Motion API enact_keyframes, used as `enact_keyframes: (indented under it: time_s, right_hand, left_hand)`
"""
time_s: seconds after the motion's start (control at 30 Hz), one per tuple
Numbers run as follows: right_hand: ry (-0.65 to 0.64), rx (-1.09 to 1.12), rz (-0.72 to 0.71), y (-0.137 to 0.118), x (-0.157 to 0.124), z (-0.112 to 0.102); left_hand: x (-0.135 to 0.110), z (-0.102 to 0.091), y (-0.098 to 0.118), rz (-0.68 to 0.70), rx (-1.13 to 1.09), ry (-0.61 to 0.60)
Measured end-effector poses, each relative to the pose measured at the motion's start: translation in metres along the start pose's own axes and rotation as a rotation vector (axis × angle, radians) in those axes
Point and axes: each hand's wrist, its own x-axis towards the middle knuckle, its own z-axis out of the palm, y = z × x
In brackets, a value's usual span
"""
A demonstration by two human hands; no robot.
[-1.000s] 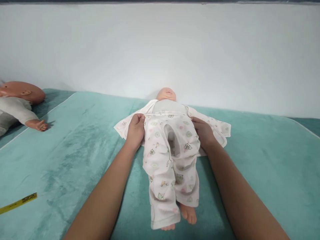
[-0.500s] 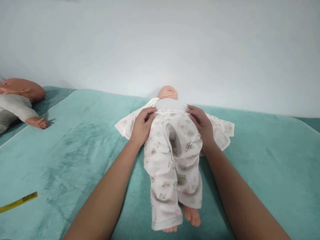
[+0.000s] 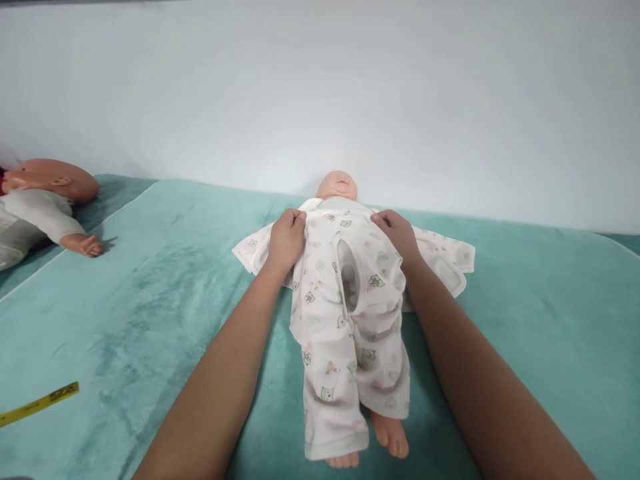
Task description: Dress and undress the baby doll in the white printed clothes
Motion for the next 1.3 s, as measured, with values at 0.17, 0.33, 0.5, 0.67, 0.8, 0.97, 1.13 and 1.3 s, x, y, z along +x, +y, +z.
enact_keyframes:
  time_s: [0.17,0.33,0.5,0.67,0.8,0.97,1.13,1.3]
  right_hand:
    - [0.028,-0.054,-0.316,0.005,0.000,0.000]
    - [0.002,-0.232,-0.459,0.010,0.003,0.002]
    - [-0.087,-0.289,-0.332,0.010,0.008,0.002]
    - [-0.018,-0.331,-0.149,0.006,0.011,-0.002]
    - [0.045,-0.326,-0.130,0.006,0.013,-0.002]
    - [0.077,-0.369,-0.094,0.007,0.021,0.000]
    - [0.077,-0.410,-0.042,0.008,0.027,0.002]
    - [0.058,-0.208,-0.241,0.020,0.026,0.006]
  left_hand:
    - [0.004,0.010,0.005,0.030,0.193,-0.013]
    - [0.000,0.011,0.003,0.313,0.338,0.009]
    - [0.003,0.010,0.001,0.232,0.359,-0.055]
    - [0.013,0.010,0.005,0.139,0.465,-0.021]
    - [0.025,0.014,0.004,0.147,0.521,-0.009]
    - [0.037,0.019,0.000,0.146,0.529,0.000]
    - [0.040,0.021,-0.001,0.142,0.507,-0.010]
    - [0.036,0.018,-0.002,0.213,0.517,-0.051]
